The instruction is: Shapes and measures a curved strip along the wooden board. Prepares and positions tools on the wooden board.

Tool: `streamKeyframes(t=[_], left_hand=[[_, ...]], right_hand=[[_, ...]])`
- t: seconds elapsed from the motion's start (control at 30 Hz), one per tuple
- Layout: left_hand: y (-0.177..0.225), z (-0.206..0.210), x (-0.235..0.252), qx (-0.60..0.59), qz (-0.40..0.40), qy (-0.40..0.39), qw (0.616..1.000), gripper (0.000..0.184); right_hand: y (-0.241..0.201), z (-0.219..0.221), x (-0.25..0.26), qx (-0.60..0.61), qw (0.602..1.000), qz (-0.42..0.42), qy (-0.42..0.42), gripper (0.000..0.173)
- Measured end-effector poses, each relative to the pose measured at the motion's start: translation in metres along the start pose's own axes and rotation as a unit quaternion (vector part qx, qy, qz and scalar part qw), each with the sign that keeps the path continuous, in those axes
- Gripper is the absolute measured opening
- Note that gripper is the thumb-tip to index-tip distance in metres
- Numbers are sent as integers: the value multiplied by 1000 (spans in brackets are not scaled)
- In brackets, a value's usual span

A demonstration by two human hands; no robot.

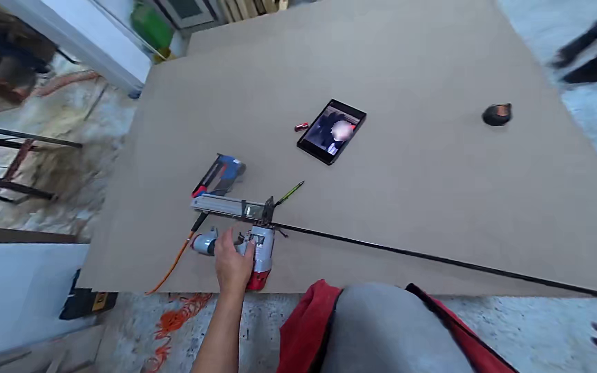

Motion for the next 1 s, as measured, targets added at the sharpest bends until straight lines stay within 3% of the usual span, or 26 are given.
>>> streamKeyframes(t=[0.07,0.17,0.27,0.57,0.83,0.93,1.0], left_hand=[[-11,2,2,0,-54,-43,998,84],[-8,26,2,25,-67,-117,991,103],[3,41,1,96,-69,-154,981,116],[-23,40,10,103,-26,-181,978,112],[-53,30,14,87,18,-189,978,111],[-46,33,12,118,21,-175,977,111],[-21,33,1,136,22,-134,981,101]], right_hand=[[6,32,6,3,999,-8,39,83],[-32,52,-27,-13,996,-44,76,80],[-54,65,-24,-39,996,-51,66,94],[-75,71,-26,-97,985,-143,26,99],[-92,87,-7,-250,939,-233,-41,96],[-99,91,-8,-241,945,-220,-22,95],[-100,90,-5,-223,949,-219,-27,96]])
Point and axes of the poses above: each hand's wrist, its own x-axis towards the middle knuckle, its own z-axis out of the palm, y = z × x, the point moved 2 cm from there along x, towards the middle knuckle, and after that the axes turned 13 degrees about z, right-handed, at the moved point
